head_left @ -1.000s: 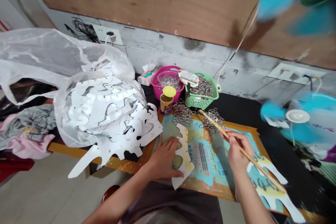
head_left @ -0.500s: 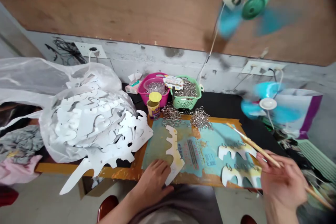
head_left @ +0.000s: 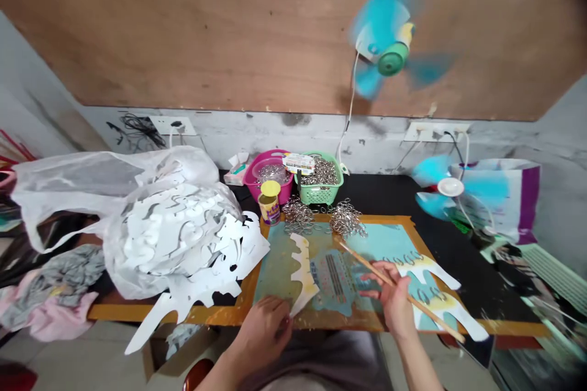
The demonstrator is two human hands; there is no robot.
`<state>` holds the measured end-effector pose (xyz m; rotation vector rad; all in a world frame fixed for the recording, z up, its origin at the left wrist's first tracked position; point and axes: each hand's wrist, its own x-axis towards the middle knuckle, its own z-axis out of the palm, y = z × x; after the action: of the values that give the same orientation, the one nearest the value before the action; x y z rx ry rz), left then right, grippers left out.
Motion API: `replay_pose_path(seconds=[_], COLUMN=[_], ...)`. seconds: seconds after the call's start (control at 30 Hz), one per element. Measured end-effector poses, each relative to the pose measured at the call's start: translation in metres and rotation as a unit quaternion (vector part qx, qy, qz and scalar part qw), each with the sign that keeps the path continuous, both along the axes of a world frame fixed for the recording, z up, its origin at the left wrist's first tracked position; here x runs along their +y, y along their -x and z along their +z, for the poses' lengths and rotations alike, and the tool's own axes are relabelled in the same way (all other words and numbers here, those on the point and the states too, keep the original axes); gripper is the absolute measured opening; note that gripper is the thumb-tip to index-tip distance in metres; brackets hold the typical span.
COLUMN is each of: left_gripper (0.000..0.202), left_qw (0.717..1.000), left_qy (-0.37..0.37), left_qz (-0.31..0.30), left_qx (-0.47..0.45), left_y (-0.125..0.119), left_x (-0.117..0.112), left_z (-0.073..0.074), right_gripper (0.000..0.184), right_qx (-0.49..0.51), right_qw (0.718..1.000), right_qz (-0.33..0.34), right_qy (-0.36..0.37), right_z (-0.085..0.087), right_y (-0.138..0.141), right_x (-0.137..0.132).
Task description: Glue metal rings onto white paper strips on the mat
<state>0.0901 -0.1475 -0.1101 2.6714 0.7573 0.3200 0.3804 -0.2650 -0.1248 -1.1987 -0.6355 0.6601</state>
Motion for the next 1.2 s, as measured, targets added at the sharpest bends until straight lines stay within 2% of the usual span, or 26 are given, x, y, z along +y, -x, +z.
replay_pose_path(seconds=[0.1,0.17,0.27,0.33,0.43,0.53,0.63,0.7,0.83,1.0,1.2], left_gripper=[0.013,0.017,0.021,0.024,0.017,0.008,0.019,0.025,0.019,0.017,0.016], left_qw=[0.998,0.996,0.991,0.99,0.99,0.99,0.989,0.989,0.988,0.985,0.984], left_qy=[0.046,0.051,0.038,0.045,0.068,0.095,0.104,0.107,0.119,0.129,0.136], left_qz=[0.018,0.061,0.125,0.136,0.123,0.104,0.103,0.096,0.085,0.1,0.105], left_qx=[-0.03,-0.047,-0.027,-0.02,-0.016,-0.018,-0.031,-0.038,-0.043,-0.051,-0.051], left_y=[-0.008,-0.025,-0.059,-0.08,-0.098,-0.101,-0.098,-0.096,-0.094,-0.095,-0.096], left_x=[0.023,0.052,0.103,0.129,0.152,0.159,0.161,0.162,0.163,0.163,0.161], left_z=[0.003,0.005,0.004,-0.001,-0.01,-0.014,-0.015,-0.014,-0.013,-0.014,-0.016], right_gripper=[0.06,0.058,0.055,0.056,0.059,0.055,0.038,0.027,0.029,0.03,0.024], right_qx=[-0.032,-0.042,-0.029,-0.017,0.001,0.015,0.017,0.009,-0.028,-0.067,-0.074], right_qw=[0.999,0.999,0.999,0.999,0.999,0.999,0.999,0.998,0.994,0.984,0.984], right_qz=[0.009,0.015,0.023,0.027,0.037,0.02,-0.002,0.011,0.049,0.079,0.087], right_qy=[0.017,0.021,0.014,0.018,0.024,0.02,0.048,0.063,0.093,0.145,0.135], right_z=[-0.004,-0.002,0.003,0.007,0.012,0.013,0.011,0.01,0.01,0.009,0.015], right_y=[0.004,0.005,0.006,0.005,0.005,0.007,0.009,0.01,0.009,0.001,-0.011], right_x=[0.015,0.023,0.033,0.036,0.038,0.042,0.049,0.055,0.065,0.066,0.068])
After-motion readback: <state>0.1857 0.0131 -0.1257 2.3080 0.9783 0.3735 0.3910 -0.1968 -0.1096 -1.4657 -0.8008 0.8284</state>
